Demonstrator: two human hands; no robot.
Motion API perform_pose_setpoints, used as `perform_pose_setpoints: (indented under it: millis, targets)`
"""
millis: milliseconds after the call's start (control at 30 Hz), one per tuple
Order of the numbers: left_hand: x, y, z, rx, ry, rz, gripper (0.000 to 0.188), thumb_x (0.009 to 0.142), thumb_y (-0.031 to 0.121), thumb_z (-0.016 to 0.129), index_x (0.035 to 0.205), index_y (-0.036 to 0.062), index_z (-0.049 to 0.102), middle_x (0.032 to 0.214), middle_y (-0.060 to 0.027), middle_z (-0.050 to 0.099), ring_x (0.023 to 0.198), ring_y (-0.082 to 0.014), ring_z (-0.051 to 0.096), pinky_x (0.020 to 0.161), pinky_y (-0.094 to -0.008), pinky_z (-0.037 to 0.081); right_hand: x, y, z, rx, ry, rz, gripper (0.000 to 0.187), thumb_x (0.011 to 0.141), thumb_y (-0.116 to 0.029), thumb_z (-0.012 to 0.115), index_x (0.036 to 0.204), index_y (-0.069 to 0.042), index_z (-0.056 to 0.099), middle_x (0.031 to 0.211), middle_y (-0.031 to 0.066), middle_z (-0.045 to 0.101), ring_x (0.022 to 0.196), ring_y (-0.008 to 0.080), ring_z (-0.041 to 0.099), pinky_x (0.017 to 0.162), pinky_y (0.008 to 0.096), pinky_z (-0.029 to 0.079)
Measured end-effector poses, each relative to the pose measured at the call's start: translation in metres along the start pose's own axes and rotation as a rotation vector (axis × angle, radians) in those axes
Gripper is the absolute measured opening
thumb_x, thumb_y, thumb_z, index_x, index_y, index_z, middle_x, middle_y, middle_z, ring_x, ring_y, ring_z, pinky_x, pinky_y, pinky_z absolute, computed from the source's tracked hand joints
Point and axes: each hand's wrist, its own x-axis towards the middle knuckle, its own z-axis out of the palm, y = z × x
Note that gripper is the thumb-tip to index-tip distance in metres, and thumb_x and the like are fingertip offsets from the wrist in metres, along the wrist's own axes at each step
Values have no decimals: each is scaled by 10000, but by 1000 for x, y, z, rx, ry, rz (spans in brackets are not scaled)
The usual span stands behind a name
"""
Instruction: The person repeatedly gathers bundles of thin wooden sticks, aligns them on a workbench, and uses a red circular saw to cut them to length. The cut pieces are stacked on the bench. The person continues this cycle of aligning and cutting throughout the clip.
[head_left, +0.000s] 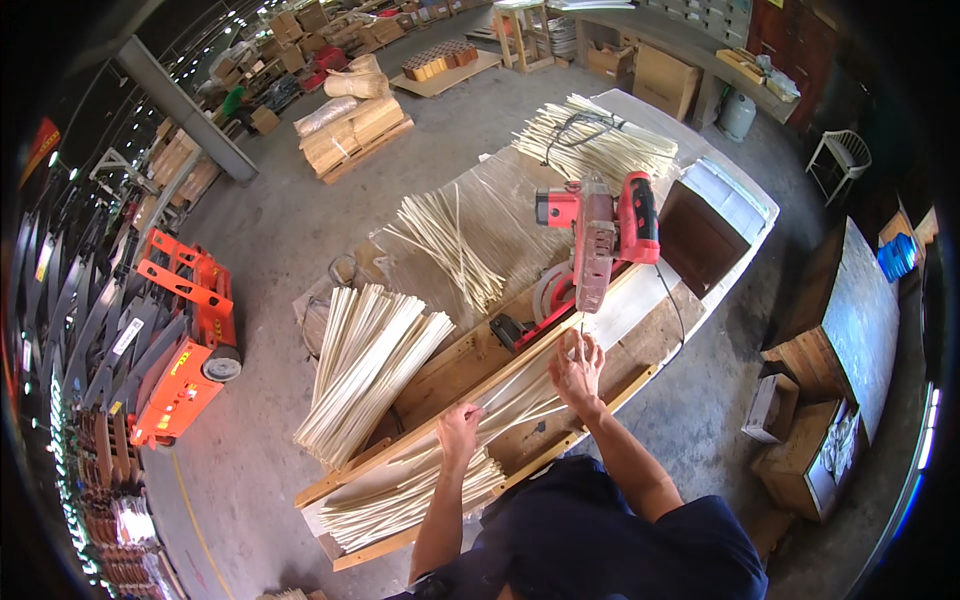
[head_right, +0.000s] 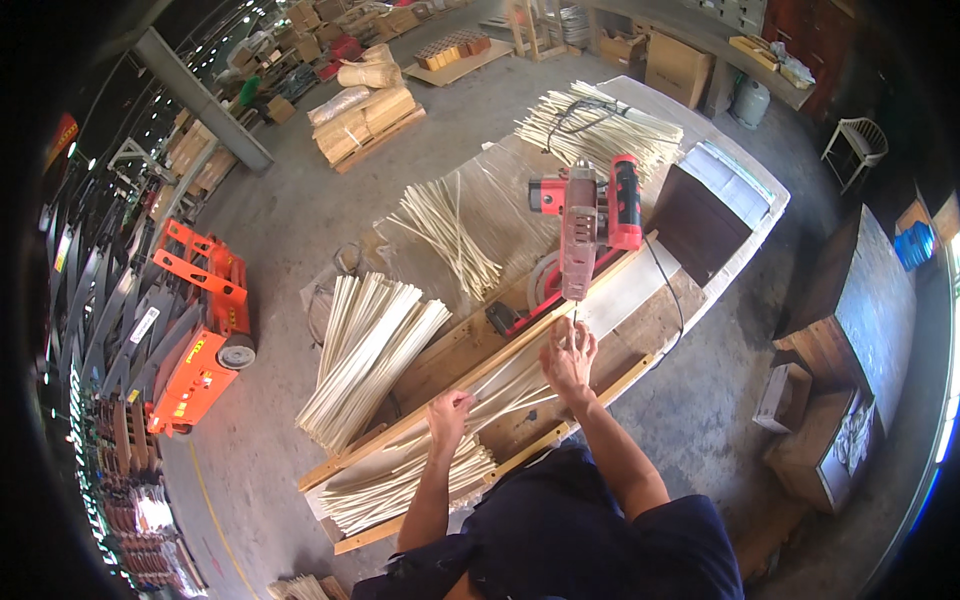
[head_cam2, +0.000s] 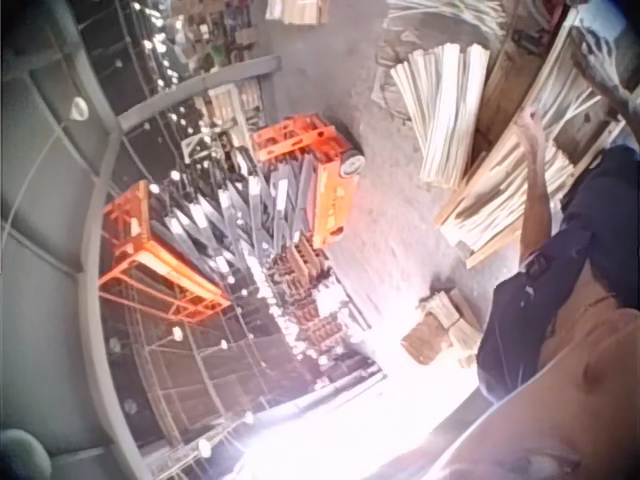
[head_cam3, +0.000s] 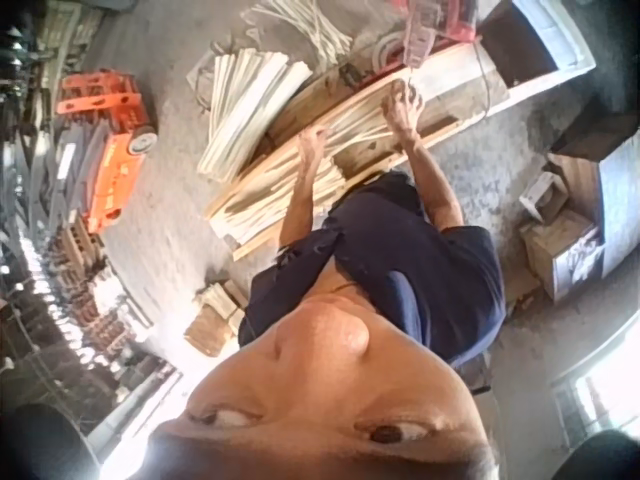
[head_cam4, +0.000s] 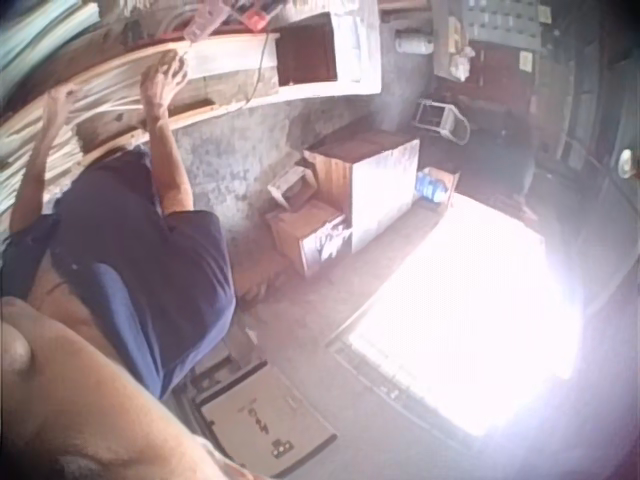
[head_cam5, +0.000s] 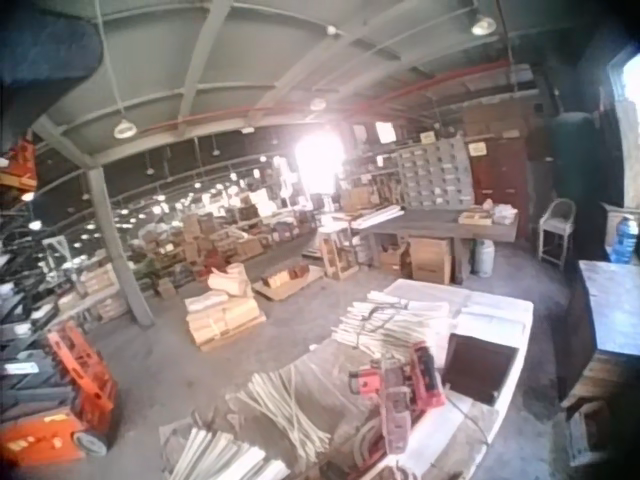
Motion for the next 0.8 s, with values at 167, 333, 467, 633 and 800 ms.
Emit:
perform_pose_setpoints:
  millis: [167, 333, 467, 633, 800]
  targets:
    - [-28, -10, -18, 324, 172, 191, 117, 987, 232, 883, 1046, 133, 862, 1038, -121, 823, 938, -390, 785, 801, -507, 609, 1, 15, 4, -25, 23, -10, 708, 969, -352, 813, 1622, -122, 666, 1781, 169, 455, 1640, 475, 379, 1317, 720, 309]
    - [-42, -30, -42, 529, 399, 335, 120, 981, 159, 853, 1099, 137, 858, 1101, -82, 804, 1062, -347, 756, 939, -544, 604, 3, 8, 7, 5, 16, -23, 664, 946, -306, 832, 1568, -112, 706, 1749, 166, 497, 1595, 481, 432, 1285, 712, 346]
    - [-42, -19, 7, 495, 252, 586, 135, 971, 123, 821, 1106, 128, 839, 1223, -63, 799, 1111, -334, 743, 984, -528, 577, 2, 17, 8, -7, 65, -12, 616, 958, -293, 823, 1541, -121, 719, 1723, 157, 530, 1560, 477, 467, 1253, 702, 376]
    - [-20, -19, 46, 445, 137, 383, 101, 1028, 180, 807, 1110, 144, 854, 1152, -53, 782, 1130, -330, 722, 988, -533, 557, 13, 4, 4, 51, 49, -6, 522, 995, -271, 800, 1505, -178, 745, 1684, 116, 561, 1547, 447, 485, 1249, 664, 408]
    - [-19, -22, 42, 394, 4, 381, 88, 1046, 212, 811, 1082, 141, 847, 1082, -53, 754, 1144, -314, 712, 977, -525, 543, 10, 11, 0, 64, 1, 55, 517, 986, -289, 820, 1485, -177, 744, 1680, 112, 549, 1565, 442, 460, 1269, 690, 372]
